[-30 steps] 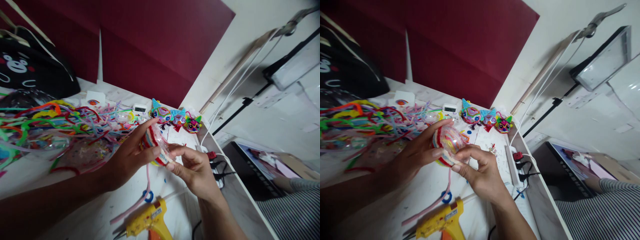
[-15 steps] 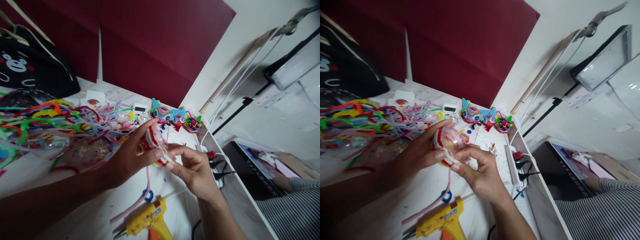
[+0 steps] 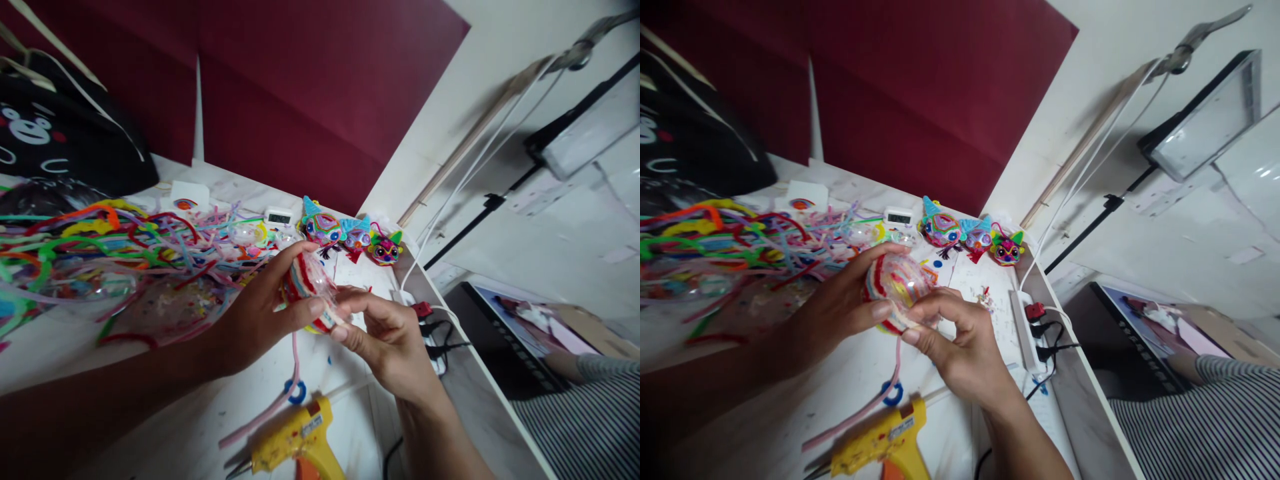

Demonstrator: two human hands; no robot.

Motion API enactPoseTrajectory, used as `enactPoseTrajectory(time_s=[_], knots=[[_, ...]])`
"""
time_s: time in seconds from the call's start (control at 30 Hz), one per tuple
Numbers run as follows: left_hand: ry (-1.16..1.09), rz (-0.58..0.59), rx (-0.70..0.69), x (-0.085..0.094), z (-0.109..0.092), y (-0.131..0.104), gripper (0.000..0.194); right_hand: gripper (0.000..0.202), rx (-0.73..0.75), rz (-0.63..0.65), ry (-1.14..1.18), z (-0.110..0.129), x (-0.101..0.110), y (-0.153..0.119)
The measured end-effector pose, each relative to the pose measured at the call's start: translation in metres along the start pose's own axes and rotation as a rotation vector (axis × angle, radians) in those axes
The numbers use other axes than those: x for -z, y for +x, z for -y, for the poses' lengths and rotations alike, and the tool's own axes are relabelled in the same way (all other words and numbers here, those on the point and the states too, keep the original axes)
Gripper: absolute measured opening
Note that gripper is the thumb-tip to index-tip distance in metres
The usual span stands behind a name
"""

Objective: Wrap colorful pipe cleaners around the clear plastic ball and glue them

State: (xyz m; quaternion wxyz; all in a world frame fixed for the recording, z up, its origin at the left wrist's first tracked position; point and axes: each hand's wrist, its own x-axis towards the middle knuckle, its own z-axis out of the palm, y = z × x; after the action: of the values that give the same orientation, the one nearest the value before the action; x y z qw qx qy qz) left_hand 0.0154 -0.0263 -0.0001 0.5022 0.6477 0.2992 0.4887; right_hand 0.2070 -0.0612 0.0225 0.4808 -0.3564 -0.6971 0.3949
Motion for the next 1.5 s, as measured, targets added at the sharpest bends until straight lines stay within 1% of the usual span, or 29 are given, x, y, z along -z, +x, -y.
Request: enactPoseTrajectory(time_s=[0.17,0.3,0.4,0.53,0.8,0.97,1.13,1.3,1.5], knots=[[-0.051,0.008,0.011,-0.001,0.004,0.001,0.065,0.012,-0.008,-0.005,0.001,-0.001,-0.002,0.001],[-0.18,-0.035,0.043,-0.003,0.006,0.005,0.062,0.014,-0.037,-0.028,0.002,0.0,-0.006,0.0],[-0.327,-0.058,0.116,-0.005,0.006,0.007,0.059,0.019,-0.002,-0.035,-0.017,0.003,-0.006,0.0],[-0.502,-0.076,0.247,-0.006,0.003,0.009,0.055,0.015,0.025,-0.045,-0.065,0.005,-0.001,0.001],[-0.684,-0.125,0.376,-0.005,-0.004,0.013,0.044,0.012,0.029,-0.041,-0.094,0.006,0.009,0.003],[-0.772,-0.087,0.379,-0.004,-0.004,0.013,0.035,0.009,0.02,-0.033,-0.067,0.002,0.01,0.006],[-0.798,-0.14,0.436,-0.005,-0.005,0.012,0.031,0.005,-0.001,-0.039,-0.002,-0.001,0.008,0.006],[-0.776,-0.115,0.402,-0.005,-0.003,0.014,0.021,0.005,-0.031,-0.056,-0.016,-0.001,0.008,0.006],[-0.722,-0.096,0.329,-0.004,0.0,0.016,0.028,0.012,-0.037,-0.041,-0.033,0.0,0.012,0.006]])
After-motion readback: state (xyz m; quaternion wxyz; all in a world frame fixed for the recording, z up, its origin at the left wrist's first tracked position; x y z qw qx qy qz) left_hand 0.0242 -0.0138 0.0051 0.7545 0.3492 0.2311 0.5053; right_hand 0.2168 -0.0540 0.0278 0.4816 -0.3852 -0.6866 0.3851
